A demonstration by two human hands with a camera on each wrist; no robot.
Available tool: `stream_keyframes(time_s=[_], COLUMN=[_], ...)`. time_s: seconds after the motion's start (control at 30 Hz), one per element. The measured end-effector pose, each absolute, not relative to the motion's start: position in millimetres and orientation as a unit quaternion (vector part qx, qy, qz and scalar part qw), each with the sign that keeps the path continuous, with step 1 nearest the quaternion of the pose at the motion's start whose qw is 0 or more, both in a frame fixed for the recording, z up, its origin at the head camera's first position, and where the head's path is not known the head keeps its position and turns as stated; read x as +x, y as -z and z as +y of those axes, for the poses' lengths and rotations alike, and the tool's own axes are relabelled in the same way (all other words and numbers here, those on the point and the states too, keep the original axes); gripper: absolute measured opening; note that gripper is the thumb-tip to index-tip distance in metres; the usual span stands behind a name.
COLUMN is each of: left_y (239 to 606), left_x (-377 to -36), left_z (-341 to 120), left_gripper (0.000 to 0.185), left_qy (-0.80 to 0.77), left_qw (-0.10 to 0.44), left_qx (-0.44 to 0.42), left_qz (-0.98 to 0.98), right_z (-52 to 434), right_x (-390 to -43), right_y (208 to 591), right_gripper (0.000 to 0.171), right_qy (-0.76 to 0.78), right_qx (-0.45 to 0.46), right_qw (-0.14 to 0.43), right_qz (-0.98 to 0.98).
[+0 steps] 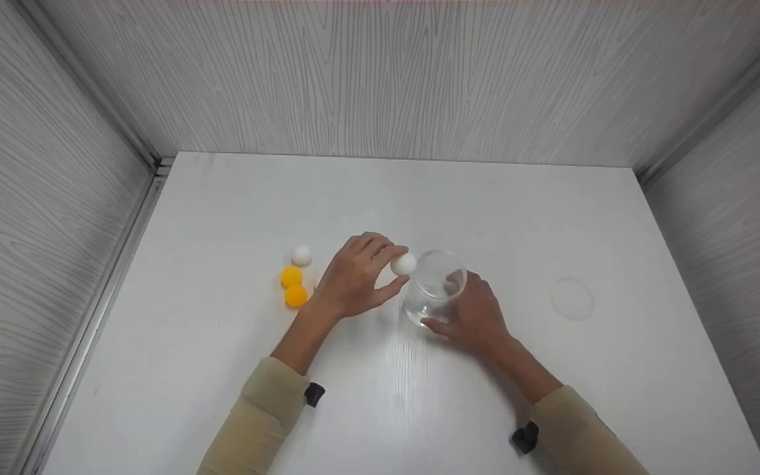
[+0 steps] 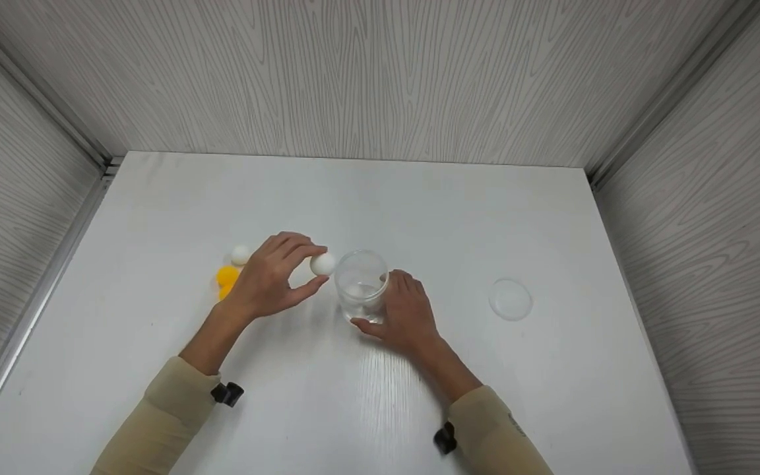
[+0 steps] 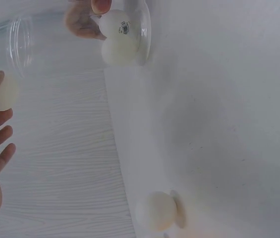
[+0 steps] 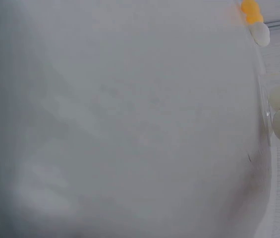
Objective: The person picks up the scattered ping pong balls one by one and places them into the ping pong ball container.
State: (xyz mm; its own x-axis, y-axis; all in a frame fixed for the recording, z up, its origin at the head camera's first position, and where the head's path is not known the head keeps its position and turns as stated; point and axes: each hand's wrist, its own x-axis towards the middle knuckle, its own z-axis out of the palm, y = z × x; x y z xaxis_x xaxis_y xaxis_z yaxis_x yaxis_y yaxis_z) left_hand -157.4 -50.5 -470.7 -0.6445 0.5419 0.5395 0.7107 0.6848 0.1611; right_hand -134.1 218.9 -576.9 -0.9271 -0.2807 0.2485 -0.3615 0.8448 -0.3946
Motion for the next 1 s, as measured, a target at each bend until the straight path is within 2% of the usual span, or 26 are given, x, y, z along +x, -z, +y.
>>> stream_keyframes(time_s=[1.0], left_y=[465], left_x=[-160], left_z=[-25], left_gripper=[0.036], left_qy=[0.207], left_qw=[0.252], left_qx=[-0.396], left_qz=[-0.858], right_z=[218], right_x=[-134], right_y=[577], right_gripper=[0.094], right_qy=[-0.190], right_qx=[0.170], right_qw=[0.097], right_qz=[-0.962])
